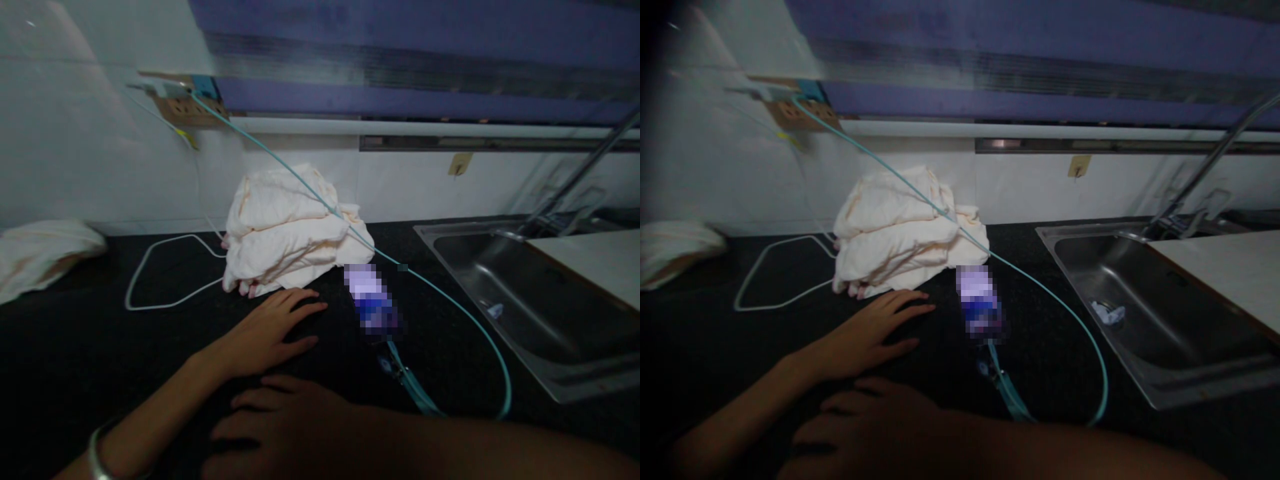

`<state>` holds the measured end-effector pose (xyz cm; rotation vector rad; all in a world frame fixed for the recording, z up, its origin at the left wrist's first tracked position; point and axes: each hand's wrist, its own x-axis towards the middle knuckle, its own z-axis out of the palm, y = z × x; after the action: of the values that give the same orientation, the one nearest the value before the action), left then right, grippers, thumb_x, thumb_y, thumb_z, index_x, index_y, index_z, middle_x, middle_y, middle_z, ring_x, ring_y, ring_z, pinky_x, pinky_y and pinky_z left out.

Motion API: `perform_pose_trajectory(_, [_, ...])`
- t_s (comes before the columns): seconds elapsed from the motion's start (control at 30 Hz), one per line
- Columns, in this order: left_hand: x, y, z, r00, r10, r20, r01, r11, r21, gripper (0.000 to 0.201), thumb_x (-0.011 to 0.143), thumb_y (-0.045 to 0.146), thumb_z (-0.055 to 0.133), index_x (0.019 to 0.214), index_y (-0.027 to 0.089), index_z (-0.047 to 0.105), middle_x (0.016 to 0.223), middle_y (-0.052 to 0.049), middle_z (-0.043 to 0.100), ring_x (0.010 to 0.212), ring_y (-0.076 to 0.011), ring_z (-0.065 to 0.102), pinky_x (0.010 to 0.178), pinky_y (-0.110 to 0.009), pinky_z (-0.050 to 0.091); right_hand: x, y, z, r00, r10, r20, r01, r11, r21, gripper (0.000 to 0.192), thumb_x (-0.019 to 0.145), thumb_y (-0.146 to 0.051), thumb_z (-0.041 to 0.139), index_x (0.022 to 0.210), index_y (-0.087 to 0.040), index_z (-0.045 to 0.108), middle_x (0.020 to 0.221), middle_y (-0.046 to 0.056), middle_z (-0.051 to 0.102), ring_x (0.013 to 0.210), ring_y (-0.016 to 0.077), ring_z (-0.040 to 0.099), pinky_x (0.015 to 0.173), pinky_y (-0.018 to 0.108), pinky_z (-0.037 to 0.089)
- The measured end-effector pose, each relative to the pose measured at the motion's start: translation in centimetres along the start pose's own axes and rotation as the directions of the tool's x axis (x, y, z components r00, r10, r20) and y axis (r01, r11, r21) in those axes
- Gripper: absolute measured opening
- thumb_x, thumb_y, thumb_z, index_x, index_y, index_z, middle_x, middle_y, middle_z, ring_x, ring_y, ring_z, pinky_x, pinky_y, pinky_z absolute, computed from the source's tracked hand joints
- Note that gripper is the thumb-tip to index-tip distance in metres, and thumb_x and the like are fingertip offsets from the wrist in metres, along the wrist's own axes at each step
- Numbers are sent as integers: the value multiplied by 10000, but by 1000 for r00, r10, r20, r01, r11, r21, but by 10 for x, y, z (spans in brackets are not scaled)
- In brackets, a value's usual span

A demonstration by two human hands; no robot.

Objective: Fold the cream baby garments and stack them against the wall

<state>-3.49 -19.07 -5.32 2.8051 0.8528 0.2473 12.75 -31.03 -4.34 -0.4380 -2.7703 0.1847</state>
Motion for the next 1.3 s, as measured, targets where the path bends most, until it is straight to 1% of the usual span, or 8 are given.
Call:
perform_pose_trajectory(0.73, [-6,3,-4,995,65,-76,-70,995,-65,485,998,451,568,1466,333,518,1547,-62,486,1399,-249,469,1165,-453,394,4,-3,-9,996,35,76,-44,992,121,486,1029,-525,507,1356,-168,544,1453,61,573,1369,227,454,1155,405,383])
perform_pose_trajectory(0.87, [-14,-13,-13,985,66,-159,-67,998,0,285,1037,379,478,1166,243,693,1244,-80,659,1155,-224,601,1003,-408,481,5,-4,-9,995,49,90,-62,987,150,499,1020,-530,520,1372,-176,537,1470,70,566,1401,230,431,1185,430,358])
perform_pose_trajectory(0.93, [-24,-31,-20,962,11,-274,10,997,73,315,1042,361,442,951,211,703,996,-70,676,974,-209,611,887,-380,493,5,-5,-9,994,51,94,-66,985,158,495,1026,-518,515,1387,-180,528,1492,65,549,1424,230,415,1212,441,326])
perform_pose_trajectory(1.0, [-38,-56,-29,890,-92,-446,166,978,129,366,1038,369,428,808,201,658,813,-53,621,836,-198,576,799,-362,478,5,-5,-11,993,51,104,-67,984,163,496,1029,-510,511,1400,-181,521,1508,65,535,1443,231,400,1226,446,308])
perform_pose_trajectory(1.13, [-80,-112,-45,616,-339,-711,595,792,137,442,1001,472,430,700,188,587,743,-57,563,812,-219,575,783,-396,471,4,-6,-14,993,57,108,-75,982,176,496,1024,-500,529,1414,-193,514,1503,74,543,1459,225,390,1236,446,297])
perform_pose_trajectory(1.2, [-106,-140,-50,460,-435,-774,755,651,82,466,983,524,410,877,151,669,1007,-125,642,1072,-319,598,897,-488,466,4,-7,-14,993,56,106,-75,979,189,496,1023,-489,539,1422,-196,509,1492,74,554,1455,217,398,1238,433,294])
perform_pose_trajectory(1.23, [-118,-153,-52,358,-486,-797,817,577,15,511,967,555,414,1033,122,678,1205,-164,622,1207,-385,550,953,-547,440,4,-7,-14,992,59,108,-80,977,196,500,1022,-487,541,1427,-197,506,1491,75,554,1456,215,399,1238,428,294])
perform_pose_trajectory(1.3, [-142,-177,-53,136,-598,-790,893,419,-163,678,930,597,444,1302,42,564,1520,-240,418,1381,-513,373,1023,-671,348,4,-8,-12,992,70,108,-92,973,211,508,1023,-493,534,1437,-199,502,1502,78,544,1457,216,401,1236,424,298])
